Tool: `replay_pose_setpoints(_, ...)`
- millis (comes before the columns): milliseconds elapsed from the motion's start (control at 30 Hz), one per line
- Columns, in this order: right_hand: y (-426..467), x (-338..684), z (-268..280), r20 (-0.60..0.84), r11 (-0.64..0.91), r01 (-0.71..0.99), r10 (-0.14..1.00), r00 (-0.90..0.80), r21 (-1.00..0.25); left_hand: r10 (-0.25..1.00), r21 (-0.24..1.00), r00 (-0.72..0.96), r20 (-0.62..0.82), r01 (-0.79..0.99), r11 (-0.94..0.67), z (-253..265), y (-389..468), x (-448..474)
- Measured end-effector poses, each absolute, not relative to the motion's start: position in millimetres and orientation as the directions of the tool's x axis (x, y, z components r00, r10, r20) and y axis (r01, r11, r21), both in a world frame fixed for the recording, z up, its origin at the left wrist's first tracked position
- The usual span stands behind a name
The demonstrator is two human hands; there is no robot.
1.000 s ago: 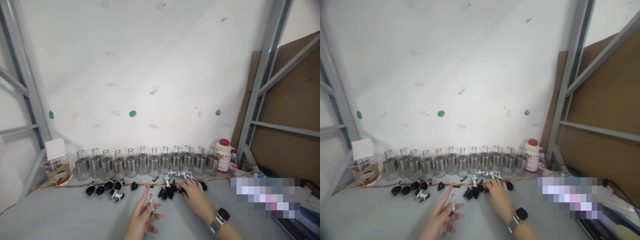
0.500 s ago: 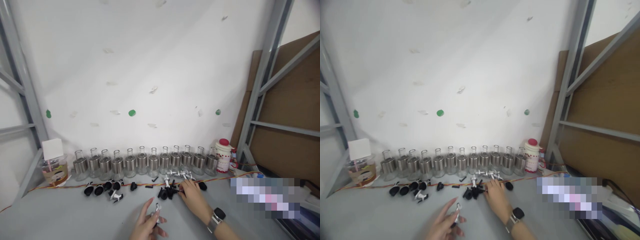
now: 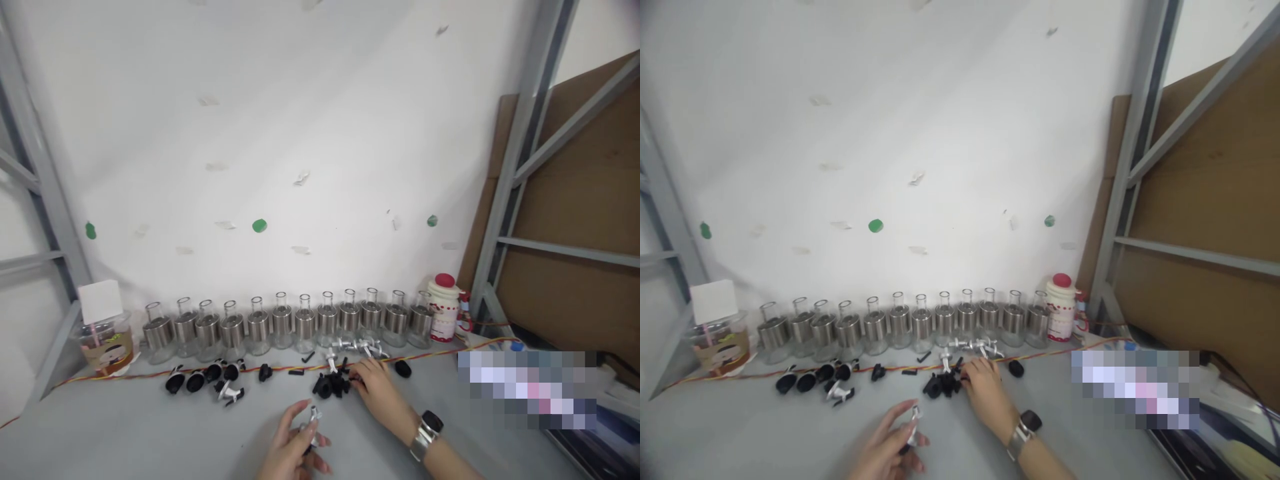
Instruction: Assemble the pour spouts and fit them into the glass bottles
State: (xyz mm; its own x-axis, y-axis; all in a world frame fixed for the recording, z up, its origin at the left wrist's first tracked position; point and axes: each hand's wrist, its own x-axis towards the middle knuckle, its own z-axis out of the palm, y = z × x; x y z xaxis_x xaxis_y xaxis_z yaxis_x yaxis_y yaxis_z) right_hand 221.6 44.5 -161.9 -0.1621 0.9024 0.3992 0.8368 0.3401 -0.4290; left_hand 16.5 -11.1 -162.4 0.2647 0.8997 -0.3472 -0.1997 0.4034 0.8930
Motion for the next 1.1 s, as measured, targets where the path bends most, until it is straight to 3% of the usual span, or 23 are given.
replay_pose_setpoints(200,50,228,-157,0.401,0.308,0.69,0.915,-0.027,-0.655,0.906,0.893,0.261,-0.334,-0.219,0.392,-164,-11,17)
replay_pose_setpoints(333,44,222,-146,0.365,0.322,0.536,0.931,-0.028,-0.78,0.929,0.927,0.26,-0.262,-0.198,0.317,-167,-12,21)
replay_pose_setpoints(500,21,200,-131,0.201,0.216,0.084,0.967,-0.158,-0.973,0.957,0.995,0.278,-0.086,-0.03,0.098,-169,-16,22)
replay_pose_setpoints(600,10,189,-125,0.117,0.113,-0.031,0.967,-0.224,-0.993,0.978,0.988,0.21,0.016,0.149,-0.049,-169,-18,18)
replay_pose_setpoints(700,4,186,-123,0.109,0.087,-0.087,0.95,-0.292,-0.992,0.951,0.878,0.151,0.271,0.367,-0.308,-169,-18,13)
replay_pose_setpoints(767,3,185,-126,0.135,0.096,-0.132,0.934,-0.33,-0.987,0.921,0.805,0.171,0.35,0.447,-0.389,-170,-18,10)
replay_pose_setpoints(1100,6,184,-142,0.114,0.043,-0.176,0.901,-0.418,-0.983,0.909,0.82,0.31,0.278,0.417,-0.392,-166,-20,9)
